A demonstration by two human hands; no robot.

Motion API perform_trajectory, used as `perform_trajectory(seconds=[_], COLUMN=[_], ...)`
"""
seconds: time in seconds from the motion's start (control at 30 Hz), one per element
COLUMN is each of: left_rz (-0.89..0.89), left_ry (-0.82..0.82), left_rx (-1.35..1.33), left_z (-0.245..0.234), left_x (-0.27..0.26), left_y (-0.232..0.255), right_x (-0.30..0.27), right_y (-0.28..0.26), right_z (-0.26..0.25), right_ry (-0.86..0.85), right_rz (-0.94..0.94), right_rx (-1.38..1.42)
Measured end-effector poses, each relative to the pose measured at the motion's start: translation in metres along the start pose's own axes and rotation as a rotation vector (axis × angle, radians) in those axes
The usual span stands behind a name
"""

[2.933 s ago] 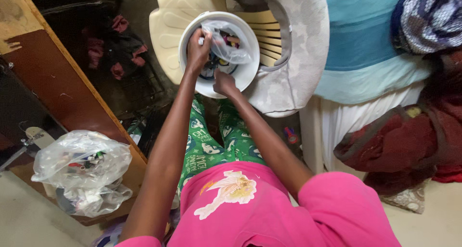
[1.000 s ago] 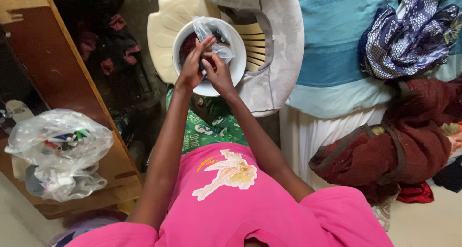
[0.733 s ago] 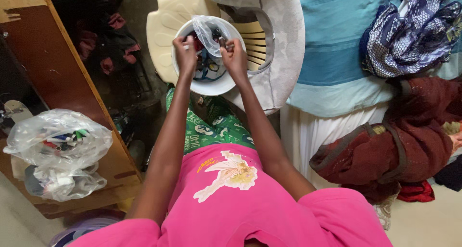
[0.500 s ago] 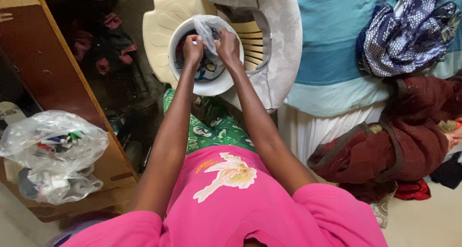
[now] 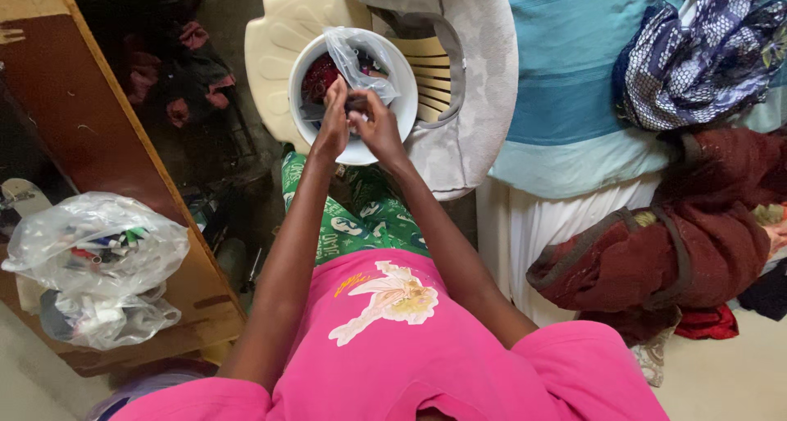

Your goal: The person sits on the floor and sorts through a white bucket containing various thread spools and sewing supplies. They pick up individual spools, examine them, and place them back into the bucket or into a plastic bag within the bucket.

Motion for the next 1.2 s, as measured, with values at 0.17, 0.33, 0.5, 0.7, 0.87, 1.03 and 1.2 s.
perform_trajectory(seconds=[0.17, 0.33, 0.5, 0.7, 0.87, 1.03, 1.2], left_rz=[0.108, 0.160, 0.264, 0.311, 0.425, 0.350, 0.207], left_ry=[0.387, 0.384, 0.309, 0.227, -0.029, 0.023, 0.403], left_rx=[0.198, 0.437, 0.435, 0.470, 0.411, 0.313, 0.270], left_z=[-0.026, -0.027, -0.024, 0.019, 0.063, 0.013, -0.086], left_x=[0.044, 0.080, 0.089, 0.070, 0.058, 0.044, 0.012], left_y=[-0.012, -0.005, 0.004, 0.003, -0.013, -0.012, 0.016], right_x=[0.049, 0.091, 0.085, 0.073, 0.076, 0.048, 0.013], right_y=[0.011, 0.013, -0.010, 0.066, 0.079, 0.000, -0.008], right_z=[-0.039, -0.040, -0.041, -0.053, -0.107, -0.070, -0.018], right_ry=[0.203, 0.113, 0.045, 0.177, 0.176, 0.154, 0.396], right_rz=[-0.090, -0.226, -0.392, 0.551, -0.155, -0.415, -0.388], right_rx=[-0.468, -0.750, -0.815, -0.359, -1.059, -1.097, -0.977])
Point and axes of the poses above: each hand's wrist, its own x-axis towards the middle knuckle, its own z-axis out of the palm, y = z × x, the point moved 4 cm from there along x, towards the middle knuckle, and after that the axes turned 2 degrees about -z, right-handed, at the moved point
